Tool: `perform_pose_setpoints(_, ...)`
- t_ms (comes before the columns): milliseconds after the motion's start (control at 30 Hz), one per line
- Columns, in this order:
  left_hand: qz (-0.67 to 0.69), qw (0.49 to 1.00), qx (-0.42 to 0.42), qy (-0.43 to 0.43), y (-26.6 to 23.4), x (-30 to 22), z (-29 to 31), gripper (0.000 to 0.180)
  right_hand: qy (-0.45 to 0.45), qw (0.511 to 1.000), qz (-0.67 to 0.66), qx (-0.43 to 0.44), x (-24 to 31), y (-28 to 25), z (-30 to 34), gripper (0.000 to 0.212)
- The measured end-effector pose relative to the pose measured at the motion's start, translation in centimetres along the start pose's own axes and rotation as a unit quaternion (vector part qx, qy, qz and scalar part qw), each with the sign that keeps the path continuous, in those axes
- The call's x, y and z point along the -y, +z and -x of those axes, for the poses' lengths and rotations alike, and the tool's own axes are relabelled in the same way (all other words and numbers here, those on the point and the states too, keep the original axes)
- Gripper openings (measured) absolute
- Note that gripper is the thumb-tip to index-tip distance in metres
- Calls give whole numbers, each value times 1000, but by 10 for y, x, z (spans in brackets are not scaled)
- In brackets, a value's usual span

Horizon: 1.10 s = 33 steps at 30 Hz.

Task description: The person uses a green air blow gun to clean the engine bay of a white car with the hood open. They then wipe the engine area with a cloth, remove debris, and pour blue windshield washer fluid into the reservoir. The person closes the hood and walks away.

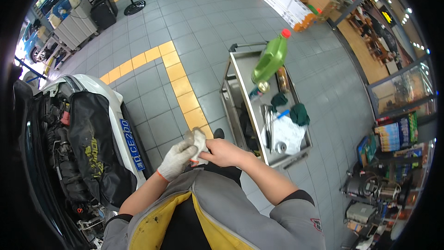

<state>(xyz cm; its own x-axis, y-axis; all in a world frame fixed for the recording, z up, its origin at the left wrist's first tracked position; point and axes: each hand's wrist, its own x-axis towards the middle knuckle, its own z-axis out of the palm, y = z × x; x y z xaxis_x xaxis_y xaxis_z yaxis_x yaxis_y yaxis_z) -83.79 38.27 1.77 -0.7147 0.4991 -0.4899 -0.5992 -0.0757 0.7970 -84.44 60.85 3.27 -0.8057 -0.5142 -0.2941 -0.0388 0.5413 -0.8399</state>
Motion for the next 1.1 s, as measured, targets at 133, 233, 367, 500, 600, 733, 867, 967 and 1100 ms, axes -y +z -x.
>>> perform_pose_setpoints(133, -4, 992, 124, 5, 5, -61, -33, 52, -143, 973, 176, 45, -23, -95, -28, 33)
perform_pose_setpoints(233, -46, 951, 286, 107, -42, -73, -48, 52, -196, 951, 210, 112, -6, -178, -34, 22)
perform_pose_setpoints(367, 62, 963, -258, 38, -201, -19, -9, 60, -140, 926, 351, 9, -12, -313, -81, 16)
perform_pose_setpoints(500, -377, 689, -430, -446, -250, 152, 135, 66, 64, 826, 557, 57, -89, -393, -162, 21)
perform_pose_setpoints(600, -299, 771, -390, -404, -187, 280, 145, 62, 164, 725, 652, 154, -146, -399, -224, 39)
perform_pose_setpoints(733, 162, 818, -487, -258, -80, 356, 27, 59, 3, 956, 278, 87, -171, -323, -297, 33)
perform_pose_setpoints(867, 4, 840, -504, -198, -72, 367, -38, 53, -22, 890, 377, 257, -163, -178, -346, 39)
perform_pose_setpoints(967, 255, 822, -491, -133, -143, 366, -9, 50, 68, 843, 363, 391, -143, -90, -354, 46)
perform_pose_setpoints(1100, 143, 660, -701, -227, -251, 350, 72, 50, -46, 830, 311, 460, -100, -32, -417, 44)
